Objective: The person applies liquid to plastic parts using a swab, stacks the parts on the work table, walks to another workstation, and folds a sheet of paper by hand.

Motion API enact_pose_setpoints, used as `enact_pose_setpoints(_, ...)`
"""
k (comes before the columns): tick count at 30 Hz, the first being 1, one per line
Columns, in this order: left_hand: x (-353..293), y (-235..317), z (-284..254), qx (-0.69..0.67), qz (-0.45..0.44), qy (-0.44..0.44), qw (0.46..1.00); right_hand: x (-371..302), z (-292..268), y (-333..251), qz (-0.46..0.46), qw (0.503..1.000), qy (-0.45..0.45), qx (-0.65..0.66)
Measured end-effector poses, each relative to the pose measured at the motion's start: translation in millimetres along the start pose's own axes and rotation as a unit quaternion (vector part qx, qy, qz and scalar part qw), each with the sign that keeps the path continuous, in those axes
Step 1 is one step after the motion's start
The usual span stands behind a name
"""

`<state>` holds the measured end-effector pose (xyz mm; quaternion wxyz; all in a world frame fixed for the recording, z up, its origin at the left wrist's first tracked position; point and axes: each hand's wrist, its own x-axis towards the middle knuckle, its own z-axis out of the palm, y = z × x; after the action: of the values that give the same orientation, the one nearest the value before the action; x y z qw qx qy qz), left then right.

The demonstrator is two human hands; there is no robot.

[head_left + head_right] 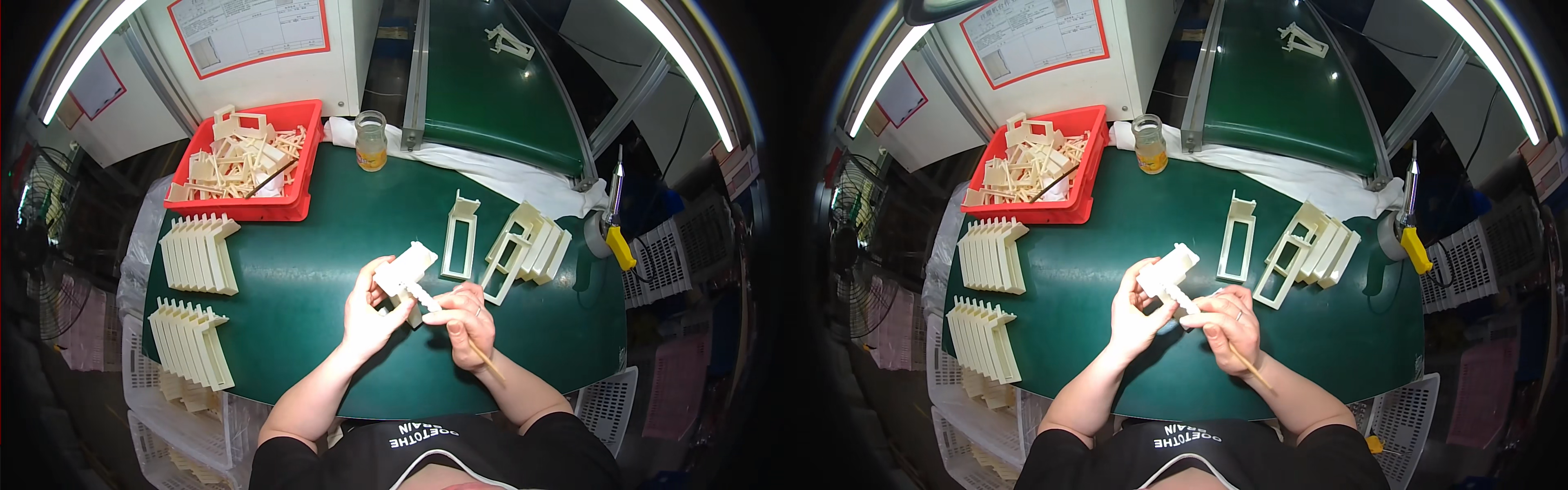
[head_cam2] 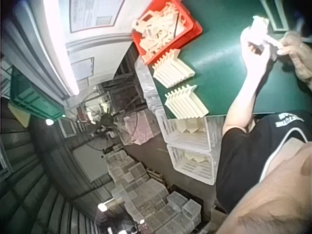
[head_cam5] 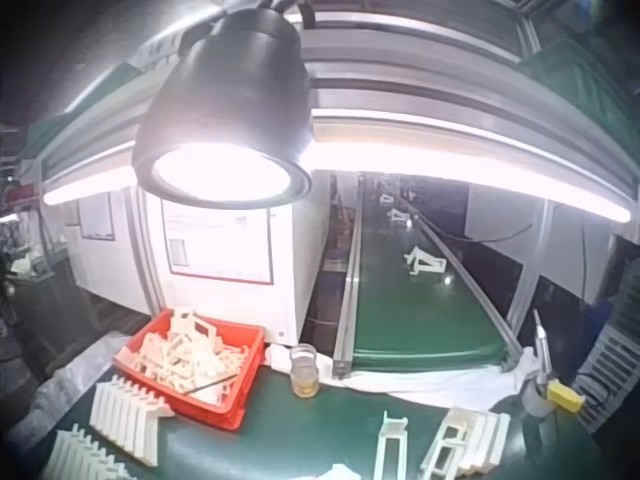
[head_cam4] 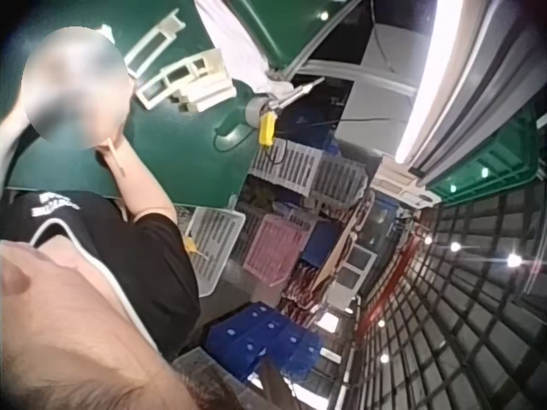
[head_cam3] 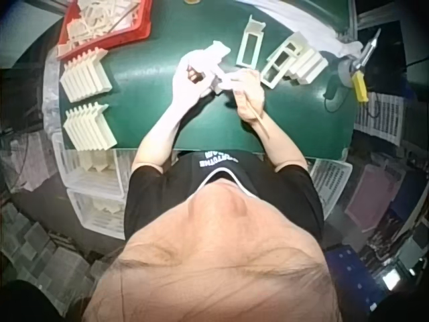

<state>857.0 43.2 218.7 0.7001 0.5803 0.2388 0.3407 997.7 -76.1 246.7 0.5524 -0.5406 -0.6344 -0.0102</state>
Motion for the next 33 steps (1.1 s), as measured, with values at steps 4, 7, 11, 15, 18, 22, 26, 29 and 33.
enact_pose_setpoints(4,-0.5,-0.9,6.2,0.007,0.013,0.018,1.000,-4.1,-3.0,8.0,0.021,0.999,0.025,-0.005)
enact_pose_setpoints(7,-2.2,-4.7,5.1,-0.051,-0.003,0.017,0.999,-10.6,14.2,-12.8,0.002,0.999,-0.029,0.018)
enact_pose_setpoints(11,-0.5,-3.3,6.3,-0.007,0.018,0.036,0.999,-9.8,6.8,6.8,-0.009,1.000,0.005,0.014)
enact_pose_setpoints(15,1.1,-11.4,3.4,-0.005,0.030,0.027,0.999,-13.4,8.4,0.1,0.014,0.999,-0.018,0.048)
enact_pose_setpoints(18,0.1,-4.8,-3.4,-0.020,-0.006,0.000,1.000,-9.3,12.1,-0.7,0.029,0.996,-0.038,0.076)
enact_pose_setpoints(22,2.0,-0.4,-4.4,-0.176,-0.155,-0.060,0.970,-2.4,1.5,12.3,-0.043,0.994,-0.012,-0.099)
enact_pose_setpoints(26,4.4,12.7,-8.4,-0.193,-0.224,-0.085,0.952,0.0,-3.6,15.4,-0.056,0.971,-0.002,-0.233)
enact_pose_setpoints(29,3.2,22.6,-13.3,-0.234,-0.098,-0.140,0.957,-4.2,-7.2,39.7,0.094,0.974,-0.015,-0.206)
enact_pose_setpoints(33,12.1,23.7,-8.5,0.354,0.295,0.057,0.885,1.1,-21.9,26.4,0.051,0.991,0.092,-0.088)
